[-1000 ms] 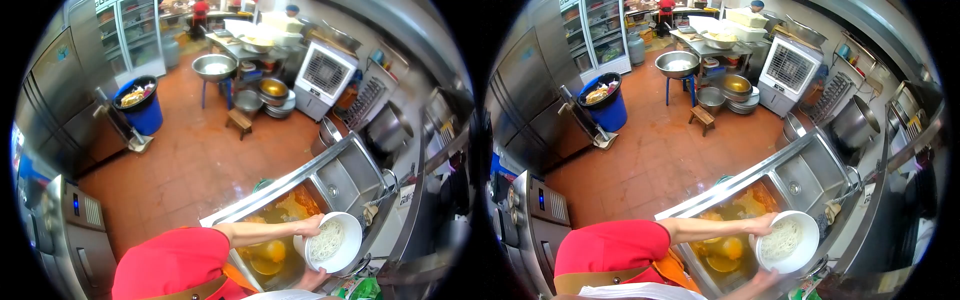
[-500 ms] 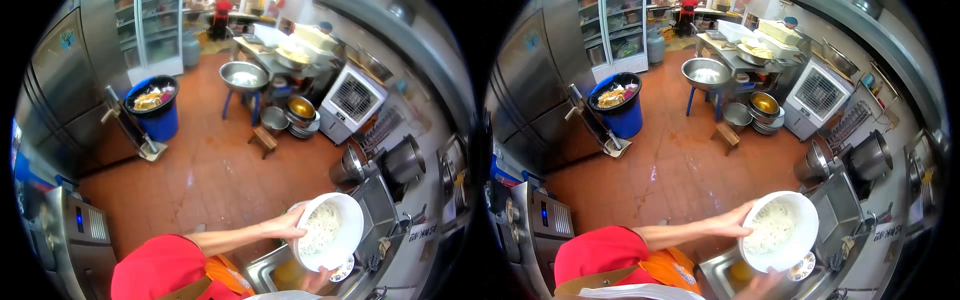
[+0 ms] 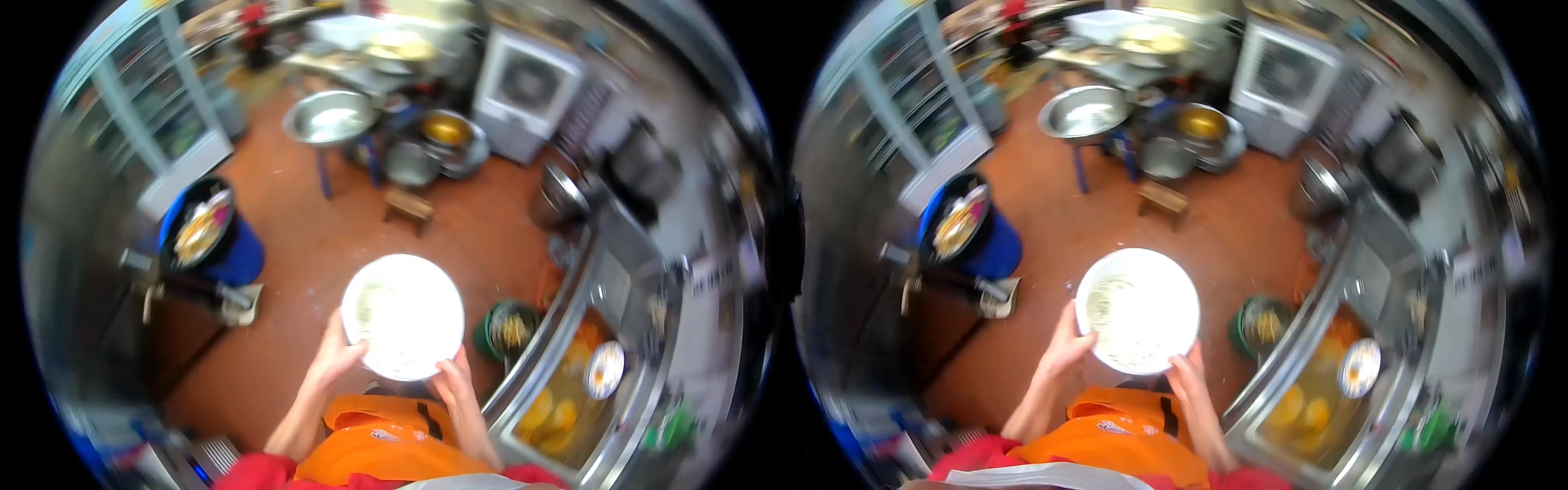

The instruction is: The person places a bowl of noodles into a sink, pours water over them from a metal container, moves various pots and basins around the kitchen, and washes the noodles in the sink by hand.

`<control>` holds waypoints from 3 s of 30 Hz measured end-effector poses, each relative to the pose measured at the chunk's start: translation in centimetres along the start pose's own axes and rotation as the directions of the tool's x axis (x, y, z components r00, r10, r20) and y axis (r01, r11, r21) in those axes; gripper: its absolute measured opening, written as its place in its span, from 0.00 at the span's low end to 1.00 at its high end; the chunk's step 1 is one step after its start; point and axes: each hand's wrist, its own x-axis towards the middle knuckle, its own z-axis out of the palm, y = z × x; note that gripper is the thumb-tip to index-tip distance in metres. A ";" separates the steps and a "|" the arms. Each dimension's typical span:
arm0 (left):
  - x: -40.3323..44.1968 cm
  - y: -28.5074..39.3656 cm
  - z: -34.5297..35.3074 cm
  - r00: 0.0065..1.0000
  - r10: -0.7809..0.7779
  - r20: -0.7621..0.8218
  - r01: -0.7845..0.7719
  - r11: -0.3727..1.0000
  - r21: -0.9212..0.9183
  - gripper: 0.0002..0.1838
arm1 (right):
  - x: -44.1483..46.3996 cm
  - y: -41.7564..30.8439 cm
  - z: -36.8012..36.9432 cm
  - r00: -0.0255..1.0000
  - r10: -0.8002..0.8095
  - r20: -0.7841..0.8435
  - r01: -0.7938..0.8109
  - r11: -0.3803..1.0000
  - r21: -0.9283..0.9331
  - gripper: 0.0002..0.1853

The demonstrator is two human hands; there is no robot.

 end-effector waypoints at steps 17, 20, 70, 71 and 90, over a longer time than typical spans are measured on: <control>23.6 12.2 19.4 0.964 0.028 0.264 -0.001 0.995 -0.102 0.38 | 19.2 -22.2 -7.9 0.972 -0.212 -0.102 0.219 0.973 0.065 0.46; 28.8 15.8 23.9 0.923 0.041 0.384 0.008 0.992 -0.124 0.39 | 21.6 -27.7 -9.2 0.934 -0.324 -0.153 0.339 0.937 0.082 0.46; 52.6 13.8 115.4 -0.274 -0.663 0.696 -0.426 0.733 0.531 0.39 | 33.6 -52.8 -60.8 -0.241 -0.078 -0.967 0.890 0.380 -0.253 0.35; 52.6 13.5 115.5 -0.246 -0.669 0.701 -0.442 0.722 0.533 0.40 | 33.6 -52.2 -61.4 -0.253 -0.070 -0.965 0.873 0.414 -0.258 0.35; 71.3 28.1 101.0 -0.259 -0.364 0.895 -0.591 0.793 0.151 0.19 | 19.0 -65.5 -76.9 -0.085 -0.335 -0.938 0.982 0.130 -0.135 0.13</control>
